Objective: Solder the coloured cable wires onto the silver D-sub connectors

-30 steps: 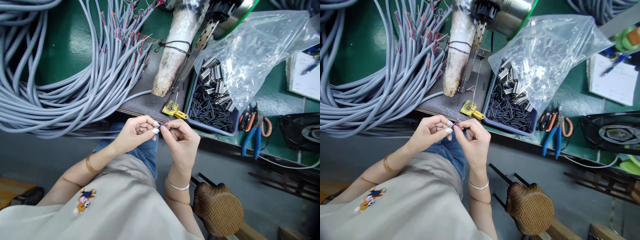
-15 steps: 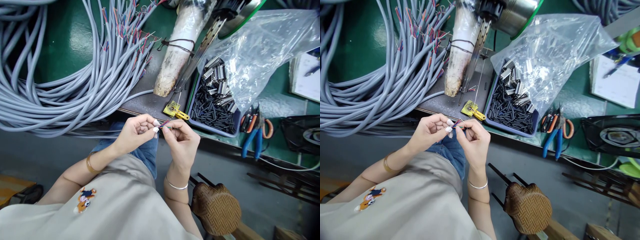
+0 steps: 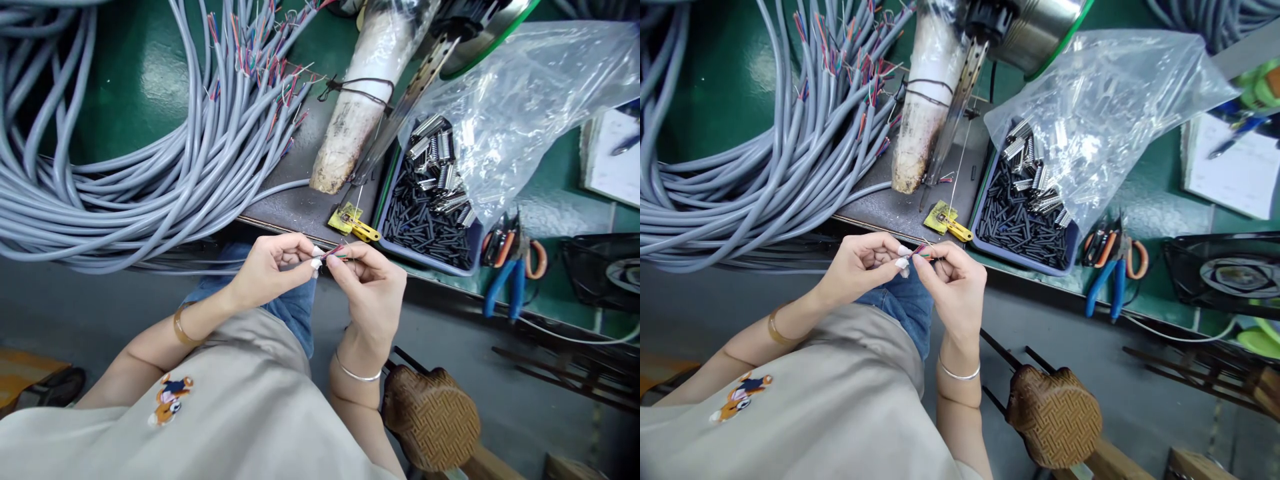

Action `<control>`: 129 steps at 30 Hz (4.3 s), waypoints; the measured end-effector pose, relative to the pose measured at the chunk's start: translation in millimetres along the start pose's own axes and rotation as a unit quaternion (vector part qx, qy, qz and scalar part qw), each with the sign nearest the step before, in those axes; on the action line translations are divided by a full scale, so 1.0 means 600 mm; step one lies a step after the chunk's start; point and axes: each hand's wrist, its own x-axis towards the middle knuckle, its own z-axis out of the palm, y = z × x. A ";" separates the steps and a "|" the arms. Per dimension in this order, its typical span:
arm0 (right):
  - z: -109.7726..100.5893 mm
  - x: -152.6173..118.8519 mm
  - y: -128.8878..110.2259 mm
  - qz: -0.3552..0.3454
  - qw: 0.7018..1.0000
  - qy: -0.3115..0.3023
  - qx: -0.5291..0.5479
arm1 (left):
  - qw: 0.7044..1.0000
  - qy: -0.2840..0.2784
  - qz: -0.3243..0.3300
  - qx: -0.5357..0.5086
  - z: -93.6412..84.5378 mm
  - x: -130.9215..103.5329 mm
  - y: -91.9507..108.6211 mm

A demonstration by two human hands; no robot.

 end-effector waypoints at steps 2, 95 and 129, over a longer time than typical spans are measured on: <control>0.000 0.000 -0.004 -0.003 1.000 0.000 -0.017 | 1.000 0.004 0.006 0.019 0.001 -0.001 -0.004; 0.021 -0.011 0.001 -0.076 0.996 0.048 -0.019 | 0.992 0.059 0.107 0.040 0.009 -0.003 -0.010; 0.016 -0.010 -0.007 -0.105 0.992 0.029 -0.069 | 0.998 0.035 -0.017 -0.058 0.001 0.003 0.017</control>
